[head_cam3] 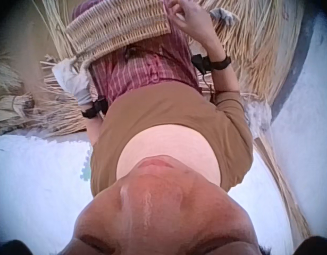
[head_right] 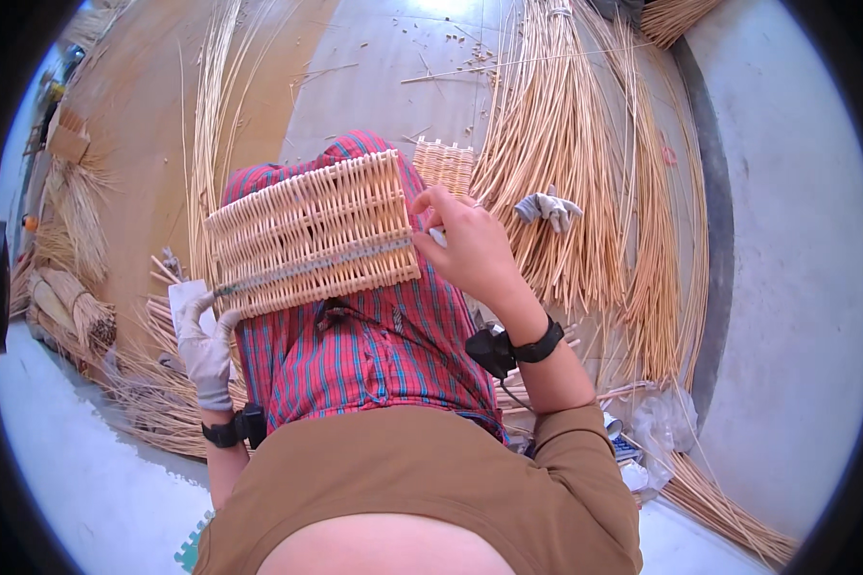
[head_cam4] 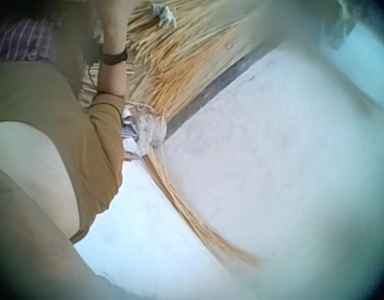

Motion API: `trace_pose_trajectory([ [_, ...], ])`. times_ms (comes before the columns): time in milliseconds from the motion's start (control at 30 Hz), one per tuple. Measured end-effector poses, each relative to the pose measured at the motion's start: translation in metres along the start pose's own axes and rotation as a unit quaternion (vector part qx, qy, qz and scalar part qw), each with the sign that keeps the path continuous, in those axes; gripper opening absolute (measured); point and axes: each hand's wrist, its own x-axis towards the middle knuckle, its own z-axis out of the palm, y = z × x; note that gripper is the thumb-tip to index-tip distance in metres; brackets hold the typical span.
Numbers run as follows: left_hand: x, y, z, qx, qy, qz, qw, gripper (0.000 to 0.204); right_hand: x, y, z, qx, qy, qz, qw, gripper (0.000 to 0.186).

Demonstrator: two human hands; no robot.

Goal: The person is weaving a wicker basket, measuring it with a tape and cutting the edges with a tool.

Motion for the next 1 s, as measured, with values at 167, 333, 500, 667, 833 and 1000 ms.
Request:
trace_pose_trajectory([
  [167,-0.020,-0.006,0.016,-0.018,0.000,-0.037,0.999,0.047,-0.008,0.010,0.012,-0.005,-0.031,-0.001,1.000,0.022],
  [333,-0.016,-0.015,0.023,-0.036,-0.005,-0.028,0.999,0.044,-0.011,0.019,0.011,0.006,-0.006,0.008,1.000,0.022],
  [500,-0.016,-0.025,0.027,-0.061,0.000,-0.016,0.998,0.043,-0.016,0.017,0.011,-0.020,-0.009,0.005,1.000,0.024],
  [667,-0.016,-0.023,0.026,-0.047,-0.009,-0.032,0.998,0.042,-0.018,0.019,0.011,-0.034,-0.018,0.008,0.999,0.024],
  [833,-0.014,-0.029,0.025,-0.059,-0.014,-0.051,0.997,0.043,-0.016,0.018,0.011,-0.032,-0.018,-0.005,0.999,0.022],
  [1000,-0.009,-0.023,0.025,-0.072,-0.022,-0.059,0.995,0.045,-0.016,0.022,0.016,-0.044,-0.006,-0.021,0.999,0.016],
])
